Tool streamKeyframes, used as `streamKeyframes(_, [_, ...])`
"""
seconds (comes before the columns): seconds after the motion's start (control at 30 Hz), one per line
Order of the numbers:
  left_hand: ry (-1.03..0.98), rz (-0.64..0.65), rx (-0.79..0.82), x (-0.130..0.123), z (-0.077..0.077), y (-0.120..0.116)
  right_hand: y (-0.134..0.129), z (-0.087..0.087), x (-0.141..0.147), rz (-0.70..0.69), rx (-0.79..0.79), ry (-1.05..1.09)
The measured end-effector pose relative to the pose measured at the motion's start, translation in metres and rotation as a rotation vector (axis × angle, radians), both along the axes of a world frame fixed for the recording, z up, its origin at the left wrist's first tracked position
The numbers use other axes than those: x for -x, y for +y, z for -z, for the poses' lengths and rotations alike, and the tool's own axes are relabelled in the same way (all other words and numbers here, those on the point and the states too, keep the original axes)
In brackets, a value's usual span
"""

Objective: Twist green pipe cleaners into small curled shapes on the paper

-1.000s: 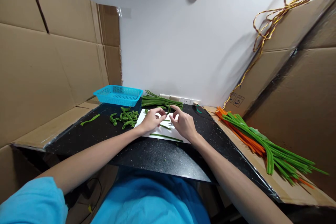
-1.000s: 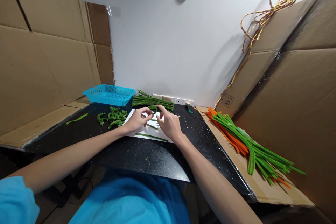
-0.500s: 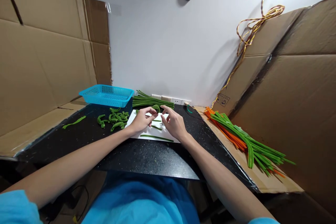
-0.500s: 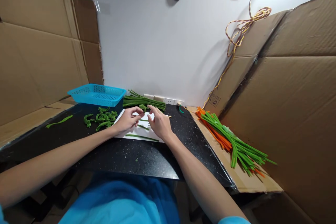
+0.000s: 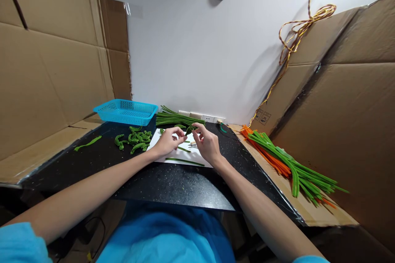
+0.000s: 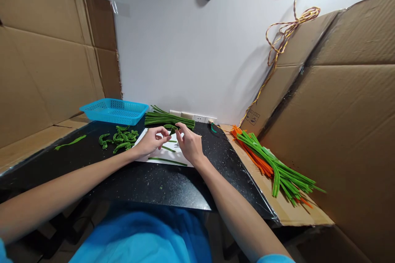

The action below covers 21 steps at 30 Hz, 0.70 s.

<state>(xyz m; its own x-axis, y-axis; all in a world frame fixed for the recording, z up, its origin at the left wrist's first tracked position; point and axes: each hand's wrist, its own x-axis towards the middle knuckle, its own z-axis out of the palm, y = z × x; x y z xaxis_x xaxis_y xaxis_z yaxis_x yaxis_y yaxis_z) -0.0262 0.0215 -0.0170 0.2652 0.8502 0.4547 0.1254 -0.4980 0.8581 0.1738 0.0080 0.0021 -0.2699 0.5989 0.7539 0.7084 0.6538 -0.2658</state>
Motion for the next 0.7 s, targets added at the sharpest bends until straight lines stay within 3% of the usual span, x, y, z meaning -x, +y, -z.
streamKeyframes(0.47, [0.096, -0.073, -0.158, 0.0009, -0.0076, -0.0086, 0.0004, -0.0001, 0.0002, 0.003, -0.038, 0.007])
streamKeyframes(0.7, [0.145, -0.06, -0.167, 0.0021, -0.0022, -0.0015, 0.0038, 0.0035, -0.0005, -0.139, -0.015, 0.03])
